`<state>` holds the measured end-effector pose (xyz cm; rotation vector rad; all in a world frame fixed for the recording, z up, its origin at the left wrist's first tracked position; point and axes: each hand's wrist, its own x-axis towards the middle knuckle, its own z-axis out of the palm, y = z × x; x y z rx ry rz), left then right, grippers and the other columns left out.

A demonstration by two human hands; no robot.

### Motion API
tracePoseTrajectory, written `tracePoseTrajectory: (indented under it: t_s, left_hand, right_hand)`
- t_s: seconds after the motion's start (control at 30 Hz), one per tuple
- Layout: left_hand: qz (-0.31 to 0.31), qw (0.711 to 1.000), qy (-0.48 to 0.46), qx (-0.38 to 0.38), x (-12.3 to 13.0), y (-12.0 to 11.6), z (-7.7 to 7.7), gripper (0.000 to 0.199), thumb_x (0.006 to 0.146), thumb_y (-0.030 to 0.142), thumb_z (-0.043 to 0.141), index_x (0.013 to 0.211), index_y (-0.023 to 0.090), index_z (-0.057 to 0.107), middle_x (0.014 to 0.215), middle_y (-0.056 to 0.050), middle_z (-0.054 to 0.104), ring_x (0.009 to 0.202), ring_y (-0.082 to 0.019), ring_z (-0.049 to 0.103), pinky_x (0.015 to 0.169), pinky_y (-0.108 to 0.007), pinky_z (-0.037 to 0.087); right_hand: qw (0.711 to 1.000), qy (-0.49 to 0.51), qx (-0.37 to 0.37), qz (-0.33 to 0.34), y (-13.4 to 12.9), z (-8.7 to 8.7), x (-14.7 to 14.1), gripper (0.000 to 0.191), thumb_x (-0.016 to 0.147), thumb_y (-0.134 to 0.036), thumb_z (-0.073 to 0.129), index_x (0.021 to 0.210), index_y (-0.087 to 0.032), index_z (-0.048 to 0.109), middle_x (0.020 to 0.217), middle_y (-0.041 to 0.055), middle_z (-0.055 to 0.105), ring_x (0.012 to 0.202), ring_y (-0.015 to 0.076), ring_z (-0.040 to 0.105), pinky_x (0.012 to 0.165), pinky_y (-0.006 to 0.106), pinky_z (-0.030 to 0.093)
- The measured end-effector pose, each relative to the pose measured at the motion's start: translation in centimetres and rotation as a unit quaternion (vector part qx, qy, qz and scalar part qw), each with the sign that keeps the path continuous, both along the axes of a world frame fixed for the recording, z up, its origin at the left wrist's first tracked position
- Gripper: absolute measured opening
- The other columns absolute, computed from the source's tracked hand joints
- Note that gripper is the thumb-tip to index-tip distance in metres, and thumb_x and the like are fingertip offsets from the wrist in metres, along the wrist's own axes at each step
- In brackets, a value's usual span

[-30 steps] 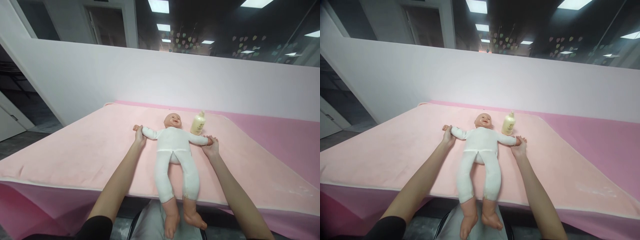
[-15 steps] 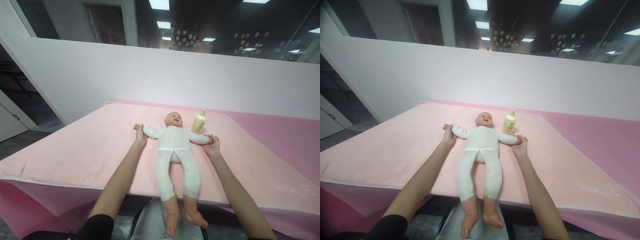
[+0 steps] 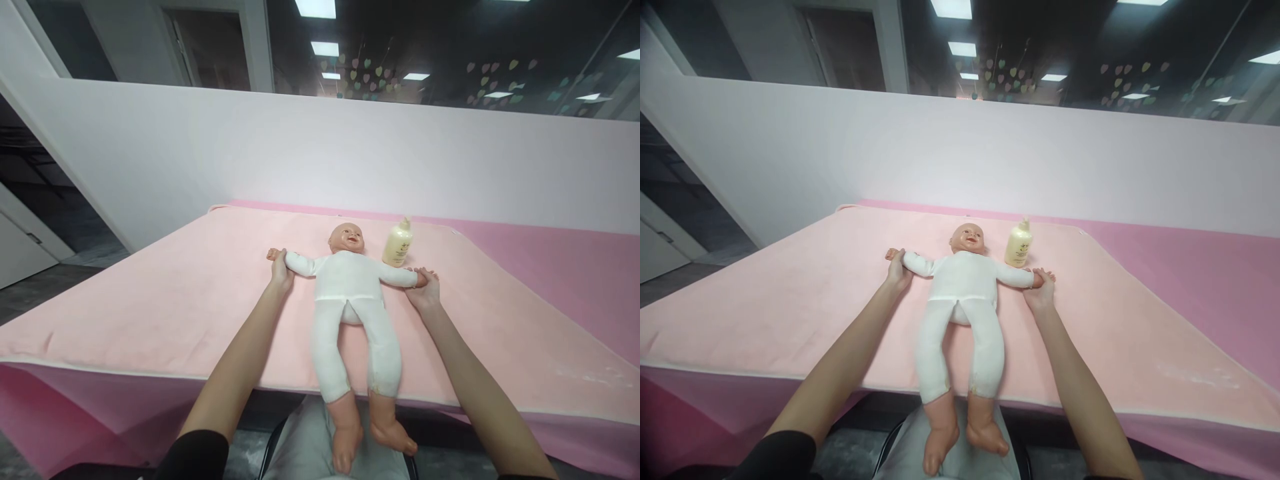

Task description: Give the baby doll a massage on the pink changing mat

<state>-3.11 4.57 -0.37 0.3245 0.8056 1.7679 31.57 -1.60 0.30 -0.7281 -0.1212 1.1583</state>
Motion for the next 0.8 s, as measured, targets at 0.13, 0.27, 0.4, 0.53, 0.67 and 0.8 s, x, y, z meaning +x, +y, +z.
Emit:
tracePoseTrajectory:
  t_s: [0.13, 0.27, 0.4, 0.53, 0.67, 0.8]
  left_hand:
    - [-0.004, 1.000, 0.001, -0.002, -0.06, -0.04, -0.01, 0.012, 0.088, 0.020, 0.050, 0.076, 0.019, 0.048, 0.069, -0.001, 0.055, 0.067, -0.013, 0.057, 0.070, -0.026, 0.050]
    - [-0.006, 1.000, 0.009, -0.009, 0.01, -0.19, 0.12, 0.011, 0.089, 0.021, 0.049, 0.078, 0.019, 0.048, 0.070, 0.000, 0.055, 0.068, -0.012, 0.058, 0.070, -0.024, 0.050]
    - [-0.004, 1.000, 0.014, -0.009, 0.11, -0.30, 0.19, 0.012, 0.089, 0.021, 0.049, 0.077, 0.019, 0.048, 0.069, 0.000, 0.054, 0.068, -0.012, 0.057, 0.070, -0.024, 0.049]
    - [0.000, 1.000, 0.013, -0.013, 0.13, -0.19, 0.10, 0.013, 0.089, 0.021, 0.050, 0.076, 0.019, 0.048, 0.069, 0.000, 0.053, 0.067, -0.012, 0.057, 0.069, -0.025, 0.049]
    - [0.001, 1.000, 0.008, -0.015, 0.15, -0.19, 0.04, 0.014, 0.089, 0.021, 0.049, 0.075, 0.019, 0.048, 0.070, 0.001, 0.054, 0.066, -0.012, 0.057, 0.070, -0.025, 0.049]
    - [0.003, 1.000, 0.010, -0.019, 0.28, -0.35, 0.08, 0.015, 0.089, 0.021, 0.049, 0.074, 0.018, 0.049, 0.070, -0.001, 0.056, 0.065, -0.012, 0.058, 0.070, -0.025, 0.049]
  right_hand:
    - [1.000, -0.011, -0.005, -0.004, -0.09, 0.12, -0.07, 0.020, 0.066, -0.007, 0.059, 0.073, -0.018, 0.044, 0.067, -0.0066, 0.056, 0.069, 0.0098, 0.062, 0.068, 0.025, 0.057]
    - [1.000, -0.004, -0.009, -0.007, -0.06, 0.01, -0.08, 0.019, 0.066, -0.006, 0.058, 0.073, -0.018, 0.045, 0.068, -0.0066, 0.057, 0.069, 0.0103, 0.062, 0.068, 0.027, 0.057]
    - [1.000, -0.005, -0.012, -0.016, -0.08, -0.02, -0.18, 0.023, 0.064, -0.004, 0.057, 0.074, -0.019, 0.043, 0.068, -0.0075, 0.056, 0.069, 0.0106, 0.062, 0.067, 0.027, 0.057]
    - [1.000, -0.003, -0.019, -0.015, -0.28, 0.25, -0.44, 0.024, 0.064, -0.003, 0.056, 0.074, -0.019, 0.043, 0.067, -0.0081, 0.056, 0.068, 0.0103, 0.062, 0.066, 0.026, 0.057]
    - [1.000, 0.004, -0.023, -0.020, -0.46, 0.39, -0.54, 0.024, 0.065, -0.001, 0.054, 0.075, -0.019, 0.043, 0.066, -0.0082, 0.056, 0.067, 0.0100, 0.062, 0.066, 0.026, 0.057]
    - [1.000, 0.002, -0.021, -0.017, -0.49, 0.09, -0.40, 0.024, 0.064, 0.000, 0.054, 0.074, -0.019, 0.042, 0.065, -0.0092, 0.055, 0.065, 0.0103, 0.062, 0.065, 0.028, 0.058]
